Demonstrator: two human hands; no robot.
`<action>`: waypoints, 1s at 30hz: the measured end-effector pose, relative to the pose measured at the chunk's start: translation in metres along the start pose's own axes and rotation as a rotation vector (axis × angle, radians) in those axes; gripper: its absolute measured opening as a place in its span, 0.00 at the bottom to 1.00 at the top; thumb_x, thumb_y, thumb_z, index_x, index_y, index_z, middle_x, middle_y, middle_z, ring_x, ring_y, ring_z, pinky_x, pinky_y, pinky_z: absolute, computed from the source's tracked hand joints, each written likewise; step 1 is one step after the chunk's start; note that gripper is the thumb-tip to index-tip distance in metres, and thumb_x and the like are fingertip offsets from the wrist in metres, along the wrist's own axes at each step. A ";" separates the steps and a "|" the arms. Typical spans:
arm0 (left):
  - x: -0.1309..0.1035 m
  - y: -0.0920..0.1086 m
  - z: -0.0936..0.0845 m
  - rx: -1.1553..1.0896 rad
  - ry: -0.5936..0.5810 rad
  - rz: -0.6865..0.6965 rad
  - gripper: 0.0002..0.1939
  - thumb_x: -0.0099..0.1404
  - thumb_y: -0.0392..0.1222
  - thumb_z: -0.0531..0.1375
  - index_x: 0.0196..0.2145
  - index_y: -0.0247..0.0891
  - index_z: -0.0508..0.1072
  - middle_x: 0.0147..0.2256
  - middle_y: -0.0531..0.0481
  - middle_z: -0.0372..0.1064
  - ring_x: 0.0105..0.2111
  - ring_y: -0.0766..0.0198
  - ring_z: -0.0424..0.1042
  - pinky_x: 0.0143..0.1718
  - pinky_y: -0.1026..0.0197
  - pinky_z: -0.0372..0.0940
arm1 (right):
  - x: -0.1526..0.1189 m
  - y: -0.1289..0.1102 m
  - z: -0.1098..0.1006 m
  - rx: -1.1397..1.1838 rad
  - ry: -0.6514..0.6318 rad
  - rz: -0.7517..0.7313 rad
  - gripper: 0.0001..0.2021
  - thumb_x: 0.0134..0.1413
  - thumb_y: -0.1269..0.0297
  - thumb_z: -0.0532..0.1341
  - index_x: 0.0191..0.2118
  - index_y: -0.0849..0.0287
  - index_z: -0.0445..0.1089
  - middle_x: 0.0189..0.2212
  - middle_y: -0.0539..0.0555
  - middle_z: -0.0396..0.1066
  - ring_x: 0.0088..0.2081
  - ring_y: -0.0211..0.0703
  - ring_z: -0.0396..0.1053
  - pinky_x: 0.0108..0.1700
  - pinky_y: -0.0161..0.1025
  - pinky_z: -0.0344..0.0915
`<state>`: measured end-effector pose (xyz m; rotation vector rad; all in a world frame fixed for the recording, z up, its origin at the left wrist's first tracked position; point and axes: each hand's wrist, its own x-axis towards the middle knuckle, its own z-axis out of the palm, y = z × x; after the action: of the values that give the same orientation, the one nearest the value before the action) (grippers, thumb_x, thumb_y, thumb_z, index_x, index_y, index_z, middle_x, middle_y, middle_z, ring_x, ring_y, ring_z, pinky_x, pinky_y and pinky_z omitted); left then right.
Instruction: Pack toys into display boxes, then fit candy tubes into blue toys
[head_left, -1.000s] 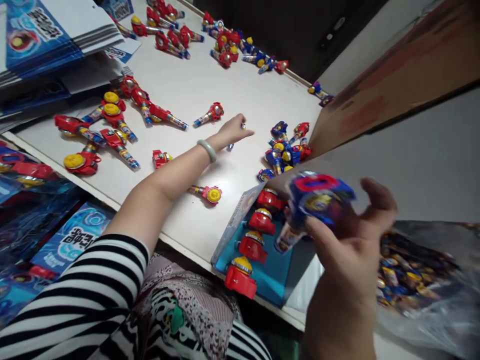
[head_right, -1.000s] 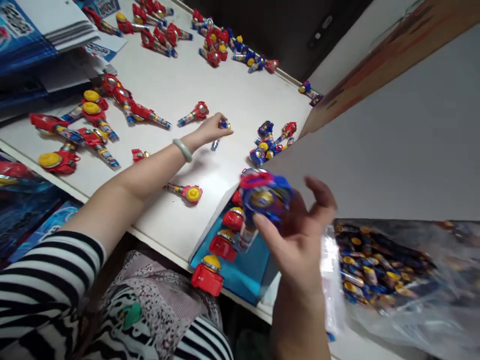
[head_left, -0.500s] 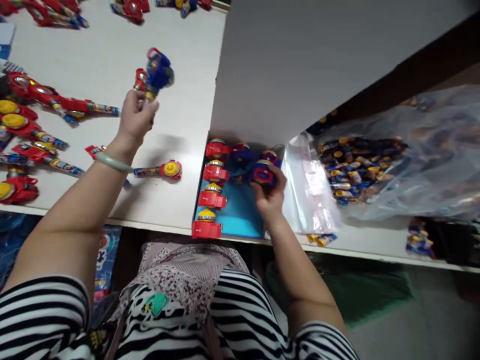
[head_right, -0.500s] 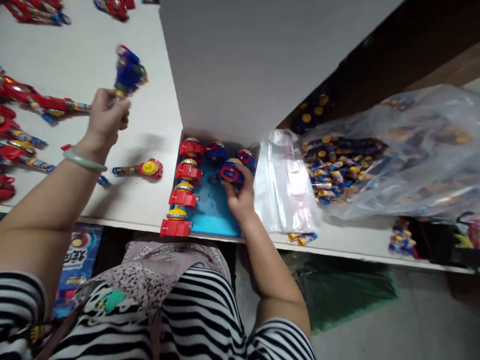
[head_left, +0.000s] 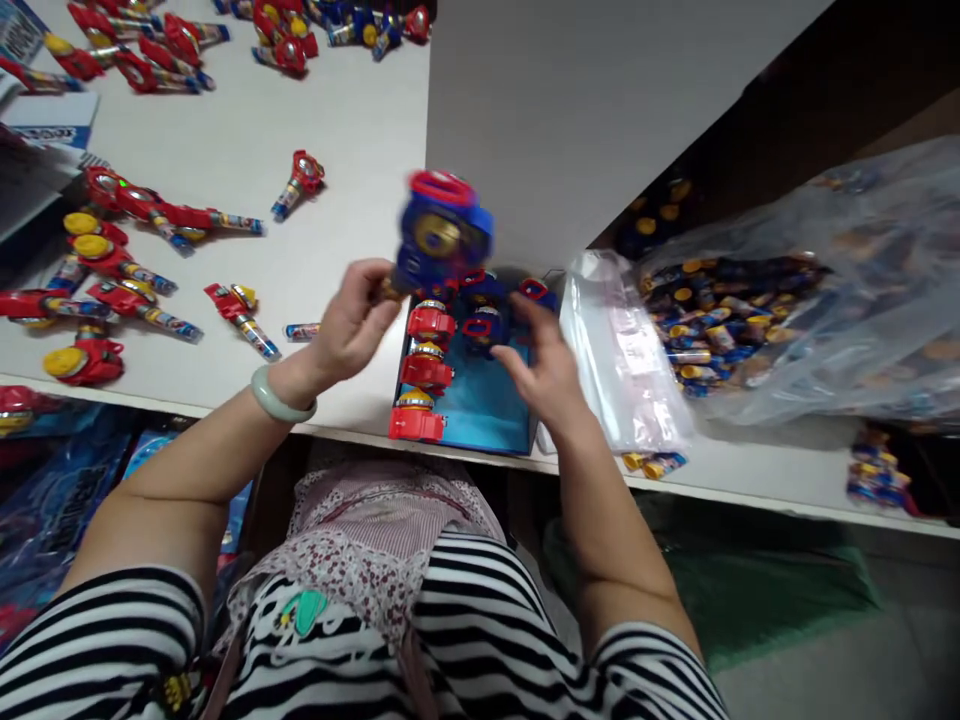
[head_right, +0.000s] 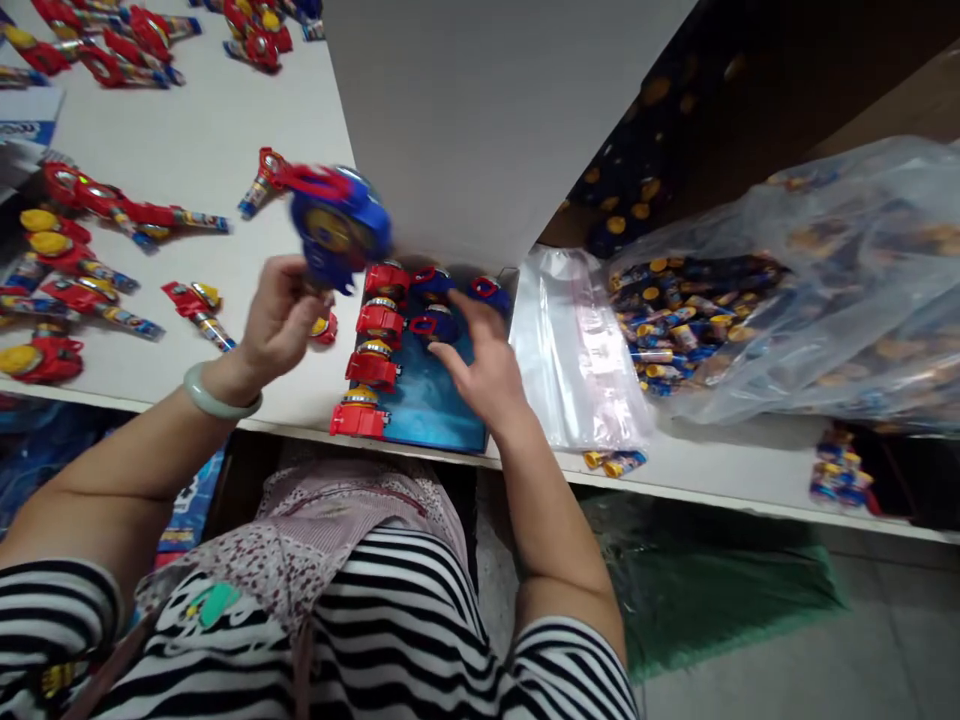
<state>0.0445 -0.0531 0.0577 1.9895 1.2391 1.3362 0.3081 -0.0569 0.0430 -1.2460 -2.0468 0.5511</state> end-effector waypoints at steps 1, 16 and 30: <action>0.003 0.013 0.006 0.048 -0.101 0.024 0.19 0.68 0.58 0.50 0.51 0.47 0.62 0.40 0.46 0.67 0.37 0.57 0.71 0.40 0.52 0.68 | 0.000 -0.010 -0.009 -0.022 0.069 -0.010 0.35 0.62 0.51 0.59 0.70 0.49 0.48 0.64 0.61 0.59 0.61 0.57 0.65 0.56 0.55 0.70; 0.124 -0.134 -0.014 0.071 0.155 -0.367 0.14 0.66 0.53 0.57 0.42 0.43 0.66 0.28 0.56 0.67 0.32 0.66 0.63 0.39 0.56 0.67 | -0.028 0.046 -0.035 -0.203 0.188 -0.059 0.22 0.60 0.56 0.62 0.58 0.52 0.66 0.48 0.60 0.70 0.50 0.54 0.72 0.52 0.53 0.72; 0.226 -0.178 0.077 0.384 -0.428 -0.084 0.26 0.65 0.40 0.61 0.60 0.33 0.69 0.62 0.35 0.61 0.63 0.47 0.58 0.62 0.55 0.56 | -0.016 0.066 -0.091 -0.374 -0.118 0.134 0.17 0.55 0.57 0.64 0.50 0.53 0.71 0.44 0.60 0.76 0.41 0.59 0.77 0.38 0.52 0.76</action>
<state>0.0662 0.2390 0.0036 2.2898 1.4168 0.6108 0.4195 -0.0404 0.0574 -1.6092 -2.2468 0.3147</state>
